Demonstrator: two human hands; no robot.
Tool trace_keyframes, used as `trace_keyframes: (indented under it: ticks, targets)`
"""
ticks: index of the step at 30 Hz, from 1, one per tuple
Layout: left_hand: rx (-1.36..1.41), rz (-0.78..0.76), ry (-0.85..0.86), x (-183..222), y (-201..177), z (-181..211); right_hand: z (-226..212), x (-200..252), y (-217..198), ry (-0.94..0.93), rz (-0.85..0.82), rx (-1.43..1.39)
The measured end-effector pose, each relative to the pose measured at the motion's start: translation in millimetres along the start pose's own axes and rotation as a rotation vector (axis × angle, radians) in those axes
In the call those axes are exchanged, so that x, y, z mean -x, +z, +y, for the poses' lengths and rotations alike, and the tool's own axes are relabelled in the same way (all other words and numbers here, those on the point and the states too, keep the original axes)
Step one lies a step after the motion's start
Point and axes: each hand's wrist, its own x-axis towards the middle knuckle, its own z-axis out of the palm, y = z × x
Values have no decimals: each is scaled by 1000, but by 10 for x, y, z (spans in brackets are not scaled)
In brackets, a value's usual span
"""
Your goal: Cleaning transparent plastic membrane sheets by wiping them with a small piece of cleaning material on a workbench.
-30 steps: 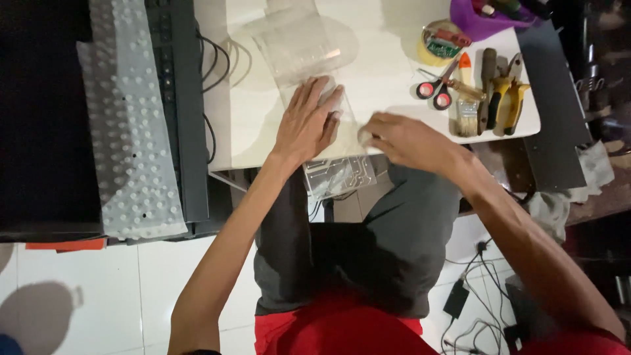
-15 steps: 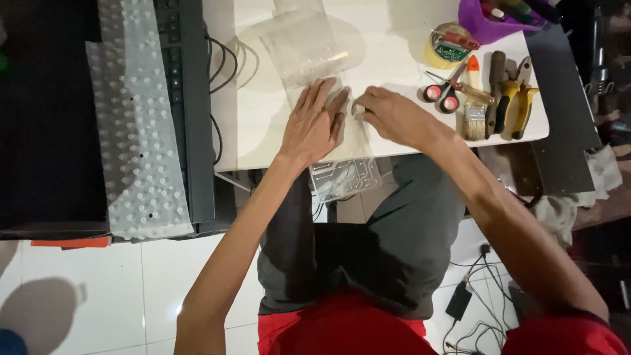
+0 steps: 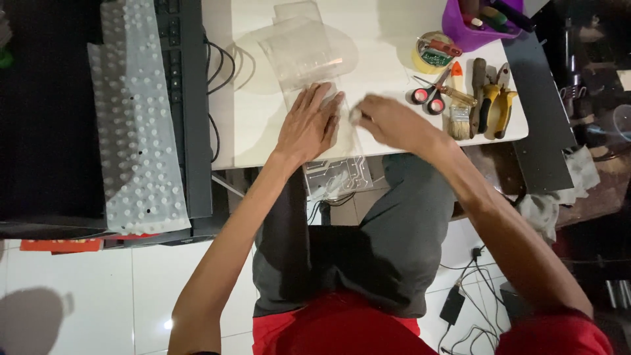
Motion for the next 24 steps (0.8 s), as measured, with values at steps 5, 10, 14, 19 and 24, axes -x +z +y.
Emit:
trace_keyframes:
  ticks: [5, 10, 14, 19, 24]
  targets:
    - [-4, -53, -21, -32, -19, 8, 209, -394, 107, -136, 130, 202]
    - [34, -19, -34, 5, -55, 27, 117, 60, 212, -117, 117, 54]
    - [-33, 77, 131, -6, -5, -48, -140, 386, 224, -404, -25, 1015]
    - [0, -15, 90, 14, 9, -20, -379, 918, 641, -158, -60, 242]
    - [22, -44, 44, -2, 20, -81, -604, 1077, 683, 40, 361, -354]
